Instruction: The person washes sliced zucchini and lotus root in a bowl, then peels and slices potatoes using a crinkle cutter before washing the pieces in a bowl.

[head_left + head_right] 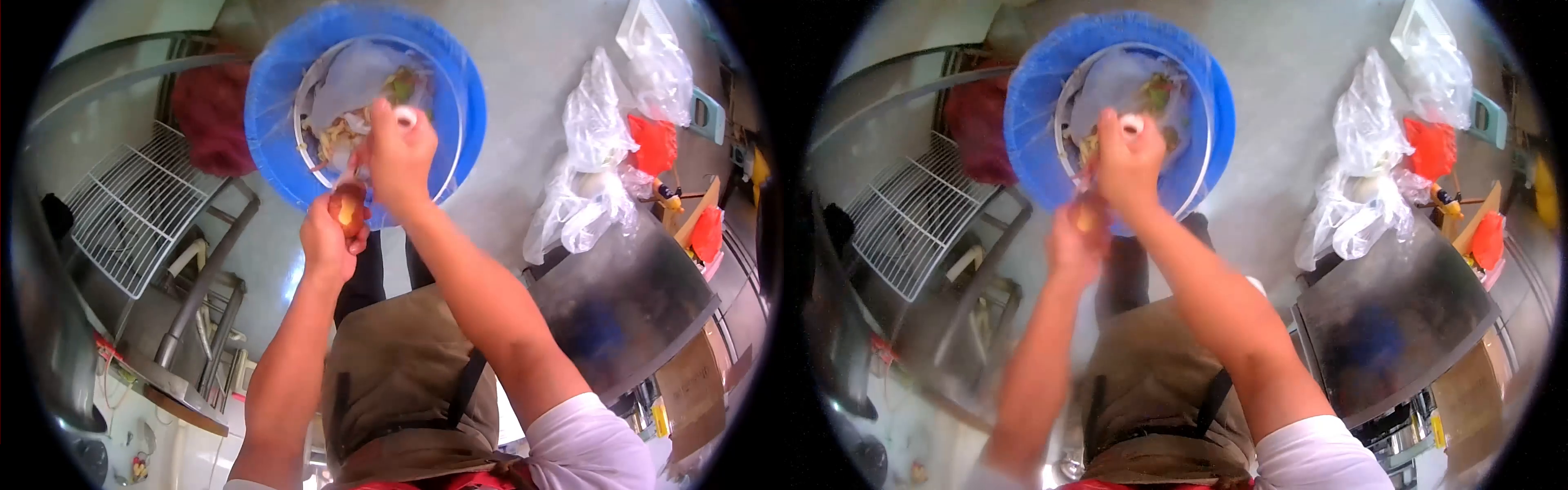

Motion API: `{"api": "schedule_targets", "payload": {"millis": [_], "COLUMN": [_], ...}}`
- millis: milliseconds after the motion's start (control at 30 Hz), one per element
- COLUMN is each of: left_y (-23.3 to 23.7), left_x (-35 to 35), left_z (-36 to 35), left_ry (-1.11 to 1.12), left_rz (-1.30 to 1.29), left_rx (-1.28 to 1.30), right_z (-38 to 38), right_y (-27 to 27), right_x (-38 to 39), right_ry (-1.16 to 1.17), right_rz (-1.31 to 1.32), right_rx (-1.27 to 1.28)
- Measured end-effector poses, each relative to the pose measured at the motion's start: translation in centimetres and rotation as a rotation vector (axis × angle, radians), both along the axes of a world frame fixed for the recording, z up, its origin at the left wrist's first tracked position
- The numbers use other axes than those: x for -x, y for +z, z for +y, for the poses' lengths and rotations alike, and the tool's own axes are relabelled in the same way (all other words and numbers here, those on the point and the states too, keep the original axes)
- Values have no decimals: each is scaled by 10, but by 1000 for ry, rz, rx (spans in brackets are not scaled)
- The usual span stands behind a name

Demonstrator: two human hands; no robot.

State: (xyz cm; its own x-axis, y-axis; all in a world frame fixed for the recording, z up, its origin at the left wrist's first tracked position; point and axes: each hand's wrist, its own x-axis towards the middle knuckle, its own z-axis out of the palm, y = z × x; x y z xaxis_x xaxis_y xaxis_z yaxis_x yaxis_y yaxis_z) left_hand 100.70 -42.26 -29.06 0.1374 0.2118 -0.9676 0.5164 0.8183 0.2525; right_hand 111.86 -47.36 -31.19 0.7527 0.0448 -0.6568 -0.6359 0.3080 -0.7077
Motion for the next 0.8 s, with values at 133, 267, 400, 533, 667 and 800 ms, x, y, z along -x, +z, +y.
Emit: {"api": "schedule_targets", "payload": {"millis": [133,267,400,533,667,800], "left_y": [-18,-46,-70,-72,-61,-73], "left_x": [17,3,-3,-11,10,12], "left_z": [17,40,40,36,44,46], "left_ry": [-24,80,-85,-95,-244,-224], "left_rz": [-152,-73,30,-5,-17,-54], "left_rx": [171,204,65,31,38,9], "right_z": [-1,-2,0,11,0,3], "right_y": [-140,-124,-63,-58,-116,-84], "right_x": [5,-9,5,9,5,-5], "right_ry": [174,-35,-107,-93,31,-55], "right_rz": [-44,59,231,348,-1,311], "right_rx": [419,290,-9,13,425,130]}}
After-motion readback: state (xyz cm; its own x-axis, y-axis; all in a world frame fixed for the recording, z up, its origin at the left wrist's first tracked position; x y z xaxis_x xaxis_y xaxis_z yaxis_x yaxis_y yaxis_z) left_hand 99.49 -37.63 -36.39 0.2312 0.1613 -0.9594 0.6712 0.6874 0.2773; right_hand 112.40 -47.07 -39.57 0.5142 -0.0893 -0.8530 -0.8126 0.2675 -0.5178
